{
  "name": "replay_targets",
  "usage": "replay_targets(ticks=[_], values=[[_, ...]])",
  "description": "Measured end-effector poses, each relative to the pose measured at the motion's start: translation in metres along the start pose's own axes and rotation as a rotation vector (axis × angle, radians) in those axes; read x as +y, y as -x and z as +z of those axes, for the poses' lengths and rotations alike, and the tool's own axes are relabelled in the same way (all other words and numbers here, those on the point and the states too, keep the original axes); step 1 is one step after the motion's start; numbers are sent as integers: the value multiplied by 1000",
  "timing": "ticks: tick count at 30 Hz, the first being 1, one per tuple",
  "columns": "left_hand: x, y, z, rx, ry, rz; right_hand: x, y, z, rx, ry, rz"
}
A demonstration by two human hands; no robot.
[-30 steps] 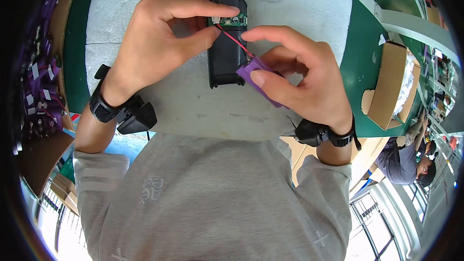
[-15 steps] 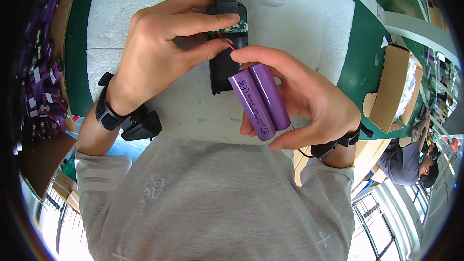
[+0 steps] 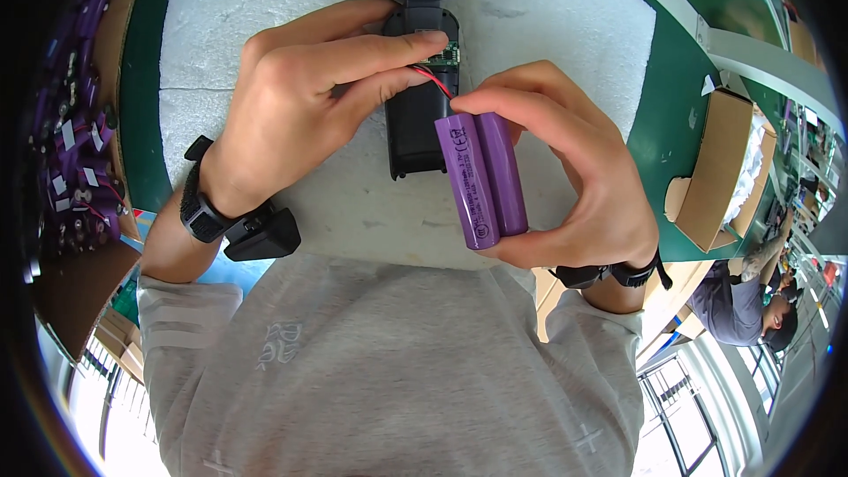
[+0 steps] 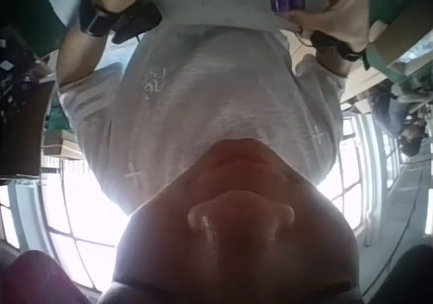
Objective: The person removes a battery pack from a handheld fan, peels off a piece of tape, and disconnects it from the circuit board. They then pick up a new battery pack, peel off its tape, and connect it to the circuit board of another fan housing.
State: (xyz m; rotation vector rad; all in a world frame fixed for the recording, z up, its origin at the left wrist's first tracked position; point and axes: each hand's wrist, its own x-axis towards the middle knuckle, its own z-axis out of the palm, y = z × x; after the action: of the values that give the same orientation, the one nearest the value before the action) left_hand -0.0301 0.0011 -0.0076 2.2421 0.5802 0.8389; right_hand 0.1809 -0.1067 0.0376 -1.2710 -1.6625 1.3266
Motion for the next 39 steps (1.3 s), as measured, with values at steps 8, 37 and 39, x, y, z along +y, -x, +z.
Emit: replay_targets(ticks=[8,37,39], values=[[0,1,-3,-79,17,-6,-3,-5,19,79,142,35],[-3,-1,-8,-121,63,25,1,-2,56,305,566,-123],[-3,-1,-8,-110,80,28,1,-3,55,300,579,-130]])
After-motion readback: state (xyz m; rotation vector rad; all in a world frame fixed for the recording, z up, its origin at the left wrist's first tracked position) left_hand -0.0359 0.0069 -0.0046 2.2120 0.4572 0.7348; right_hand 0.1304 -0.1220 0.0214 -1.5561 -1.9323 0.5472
